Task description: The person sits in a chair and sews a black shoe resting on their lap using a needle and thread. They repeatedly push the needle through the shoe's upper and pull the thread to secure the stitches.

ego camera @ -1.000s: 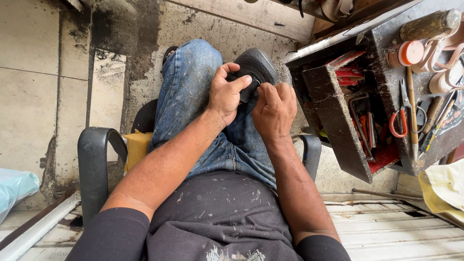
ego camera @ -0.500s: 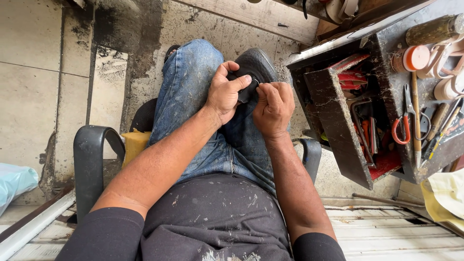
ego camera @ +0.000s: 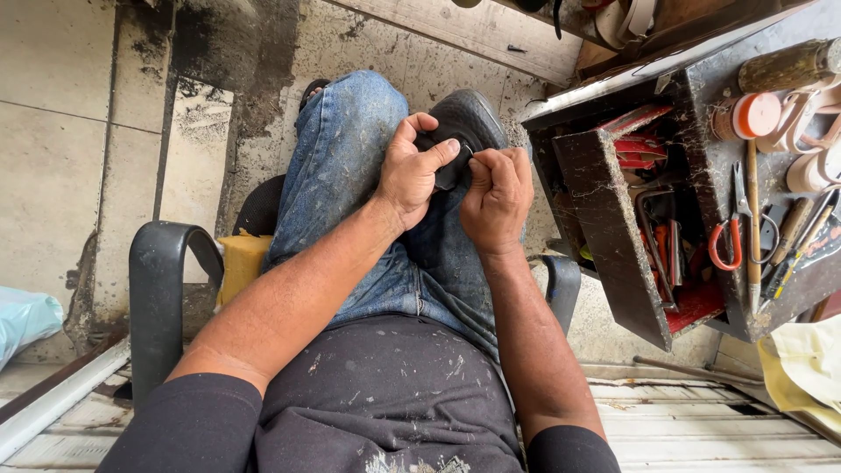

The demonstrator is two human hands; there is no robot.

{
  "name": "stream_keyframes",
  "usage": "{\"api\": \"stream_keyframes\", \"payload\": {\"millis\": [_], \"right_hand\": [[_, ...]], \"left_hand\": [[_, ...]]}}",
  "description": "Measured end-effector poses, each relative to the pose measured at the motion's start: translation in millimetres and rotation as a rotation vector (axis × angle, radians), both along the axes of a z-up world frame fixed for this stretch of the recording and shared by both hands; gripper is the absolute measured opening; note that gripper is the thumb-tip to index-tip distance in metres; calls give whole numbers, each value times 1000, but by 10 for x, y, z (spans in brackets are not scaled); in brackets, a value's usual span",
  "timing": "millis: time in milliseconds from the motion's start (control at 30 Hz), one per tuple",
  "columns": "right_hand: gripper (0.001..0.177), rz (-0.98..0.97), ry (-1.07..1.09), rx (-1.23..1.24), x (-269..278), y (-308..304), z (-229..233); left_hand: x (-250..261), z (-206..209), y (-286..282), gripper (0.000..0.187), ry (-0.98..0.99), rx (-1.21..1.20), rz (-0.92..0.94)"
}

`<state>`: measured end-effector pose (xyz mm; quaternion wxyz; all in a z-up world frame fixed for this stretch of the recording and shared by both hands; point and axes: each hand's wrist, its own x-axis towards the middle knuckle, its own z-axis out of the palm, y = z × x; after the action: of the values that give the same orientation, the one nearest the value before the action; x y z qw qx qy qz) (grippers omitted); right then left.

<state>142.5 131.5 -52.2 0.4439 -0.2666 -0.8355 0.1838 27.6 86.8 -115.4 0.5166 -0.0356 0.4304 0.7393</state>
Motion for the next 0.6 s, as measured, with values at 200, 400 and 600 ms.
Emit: {"api": "stream_keyframes", "payload": {"millis": [200, 400, 600], "right_hand": [[6, -12, 11, -49, -47, 4, 2], [6, -20, 34, -72, -77, 14, 0], [6, -25, 40, -102, -106, 0, 56]], "left_hand": [[-23, -22, 26, 42, 19, 22, -10], [-27, 9, 46, 42, 61, 15, -3], [-19, -49, 72, 42, 106, 2, 0]]}}
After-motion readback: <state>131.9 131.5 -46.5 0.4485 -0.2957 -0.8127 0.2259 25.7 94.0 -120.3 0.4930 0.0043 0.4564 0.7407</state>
